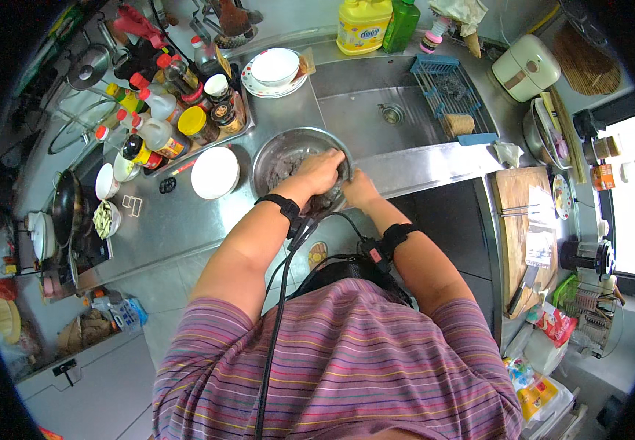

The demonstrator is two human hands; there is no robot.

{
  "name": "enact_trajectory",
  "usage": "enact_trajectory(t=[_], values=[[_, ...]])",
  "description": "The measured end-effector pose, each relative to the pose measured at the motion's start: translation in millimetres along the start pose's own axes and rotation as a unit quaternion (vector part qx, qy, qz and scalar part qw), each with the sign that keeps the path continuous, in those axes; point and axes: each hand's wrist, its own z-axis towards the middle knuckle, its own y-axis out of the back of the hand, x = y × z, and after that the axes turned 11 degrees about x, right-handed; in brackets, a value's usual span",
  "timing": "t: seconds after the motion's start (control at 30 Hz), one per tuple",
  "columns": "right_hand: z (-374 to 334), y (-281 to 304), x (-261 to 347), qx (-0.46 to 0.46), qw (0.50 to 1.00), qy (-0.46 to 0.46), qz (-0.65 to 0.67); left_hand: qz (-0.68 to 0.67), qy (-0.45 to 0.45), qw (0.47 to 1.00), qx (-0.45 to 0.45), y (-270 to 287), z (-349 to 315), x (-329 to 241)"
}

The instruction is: The person mixes a dark ground meat mixture in a metal bowl using chopsticks, then switches to mixing by hand. They add a white powder from a bag and continue kneading the mixture with both hands.

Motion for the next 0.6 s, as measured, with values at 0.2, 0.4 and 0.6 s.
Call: enact_trajectory(t=[0.2, 0.4, 0.6], values=[[-5.2, 28.7, -0.7, -0.077, 0.994, 0.072, -0.003, 0.05, -0.022, 0.998, 0.041, 14.4, -27.5, -3.5], [-24.5, 7.2, 10.9, 0.024, 0.987, -0.035, 0.156, -0.054, 0.354, 0.933, -0.034, 21.2, -27.5, 4.0], [-8.1, -2.1, 0.7, 0.044, 0.986, -0.006, 0.163, -0.175, 0.198, 0.964, -0.025, -3.3, 15.1, 2.5]])
